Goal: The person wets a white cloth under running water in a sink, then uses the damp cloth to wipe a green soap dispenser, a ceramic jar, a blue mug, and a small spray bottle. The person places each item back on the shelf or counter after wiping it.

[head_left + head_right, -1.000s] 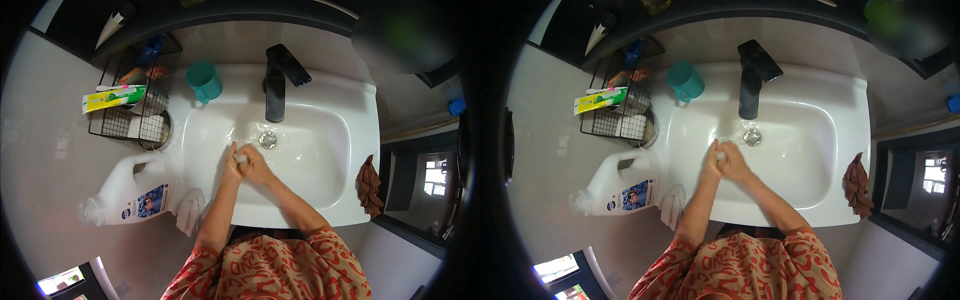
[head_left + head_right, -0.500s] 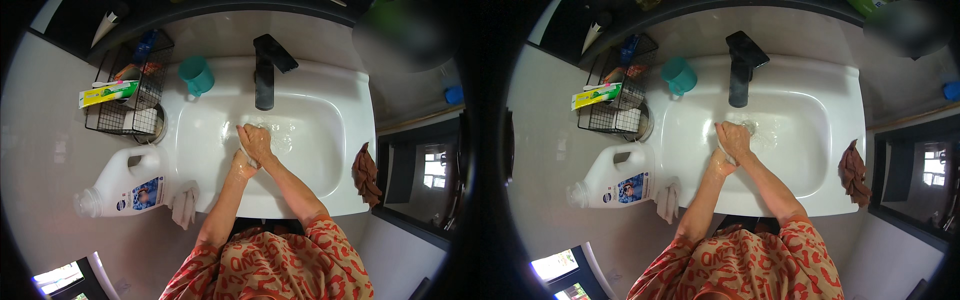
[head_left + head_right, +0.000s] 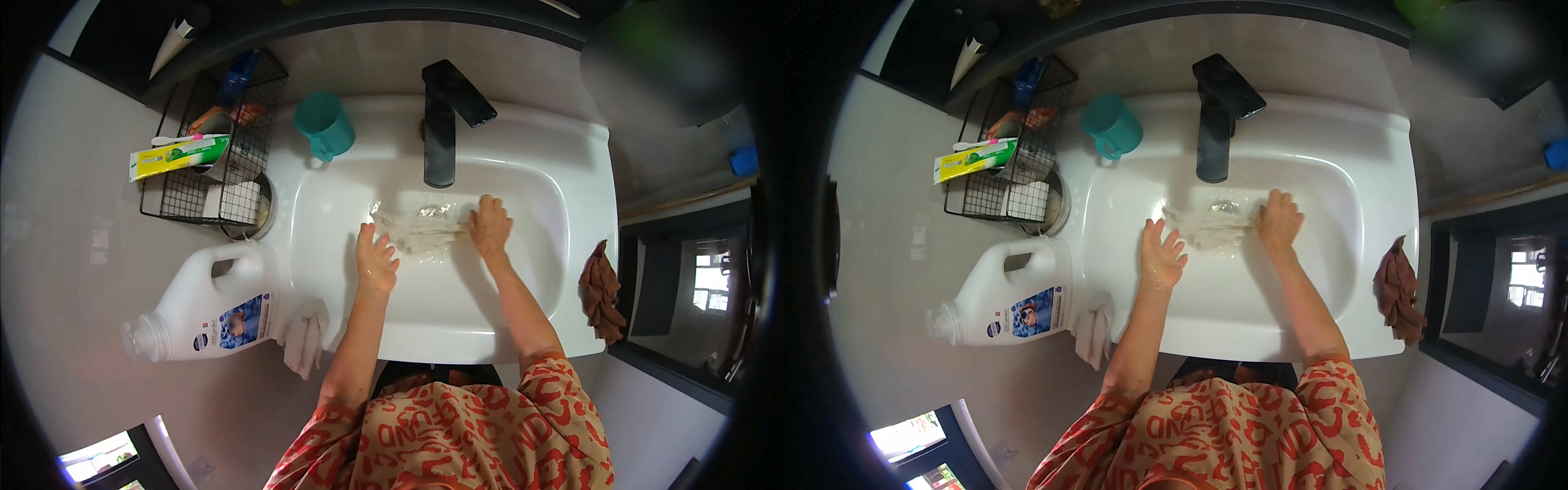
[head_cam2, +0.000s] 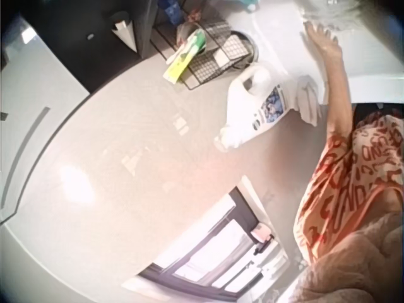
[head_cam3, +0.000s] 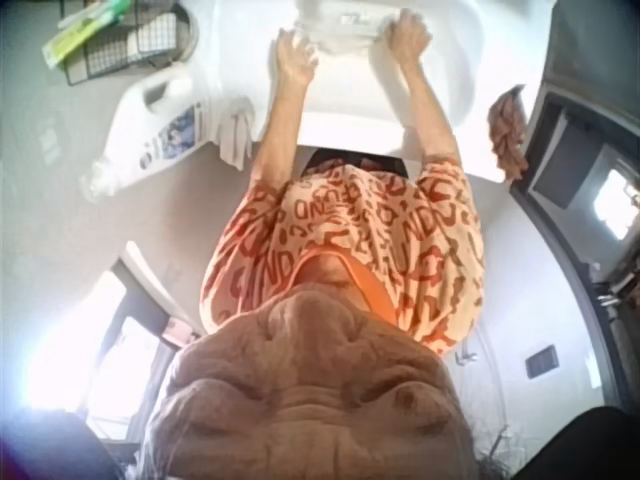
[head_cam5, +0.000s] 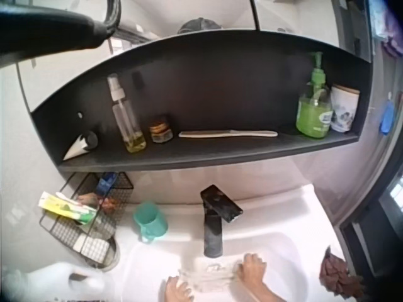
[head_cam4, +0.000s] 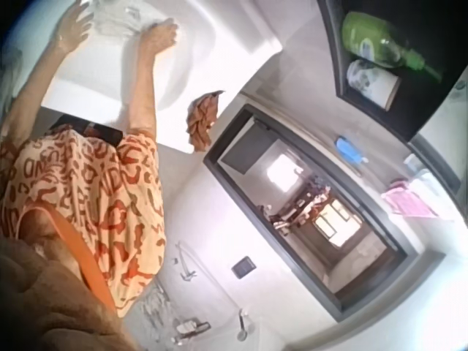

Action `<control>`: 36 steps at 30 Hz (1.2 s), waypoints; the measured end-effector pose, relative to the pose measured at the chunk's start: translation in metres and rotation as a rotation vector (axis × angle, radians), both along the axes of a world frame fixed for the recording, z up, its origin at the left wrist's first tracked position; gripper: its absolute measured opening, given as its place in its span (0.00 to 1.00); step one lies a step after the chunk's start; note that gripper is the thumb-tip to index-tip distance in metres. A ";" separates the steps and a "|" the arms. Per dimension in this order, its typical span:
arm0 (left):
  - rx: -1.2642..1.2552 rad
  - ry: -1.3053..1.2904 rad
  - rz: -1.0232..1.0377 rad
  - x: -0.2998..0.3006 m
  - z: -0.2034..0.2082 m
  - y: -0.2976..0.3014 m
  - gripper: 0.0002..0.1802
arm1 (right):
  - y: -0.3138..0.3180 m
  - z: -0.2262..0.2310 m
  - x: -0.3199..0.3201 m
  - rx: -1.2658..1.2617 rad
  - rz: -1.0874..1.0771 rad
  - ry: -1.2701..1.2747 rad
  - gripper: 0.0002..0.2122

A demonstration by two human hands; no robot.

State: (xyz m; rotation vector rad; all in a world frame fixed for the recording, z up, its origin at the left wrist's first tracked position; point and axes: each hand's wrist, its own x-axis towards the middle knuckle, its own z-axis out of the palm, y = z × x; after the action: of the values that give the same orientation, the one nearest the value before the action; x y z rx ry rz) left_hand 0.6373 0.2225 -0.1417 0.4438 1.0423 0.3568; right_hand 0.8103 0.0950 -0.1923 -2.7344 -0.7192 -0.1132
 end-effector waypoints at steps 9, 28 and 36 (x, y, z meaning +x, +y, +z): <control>-0.200 0.013 -0.072 0.007 -0.011 -0.002 0.48 | 0.061 -0.042 -0.045 -0.034 0.141 0.230 0.09; -0.128 -0.213 -0.112 0.022 -0.018 -0.030 0.22 | 0.066 0.031 -0.062 0.502 0.317 0.461 0.08; -0.179 -0.467 -0.019 -0.004 -0.110 -0.019 0.24 | 0.046 0.044 -0.124 0.580 0.526 0.348 0.10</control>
State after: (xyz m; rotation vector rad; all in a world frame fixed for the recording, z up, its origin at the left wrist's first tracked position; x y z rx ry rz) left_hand 0.6335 0.2035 -0.2513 0.1938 0.6077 0.3269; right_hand 0.6867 0.1408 -0.1482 -1.8863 -1.0684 0.2313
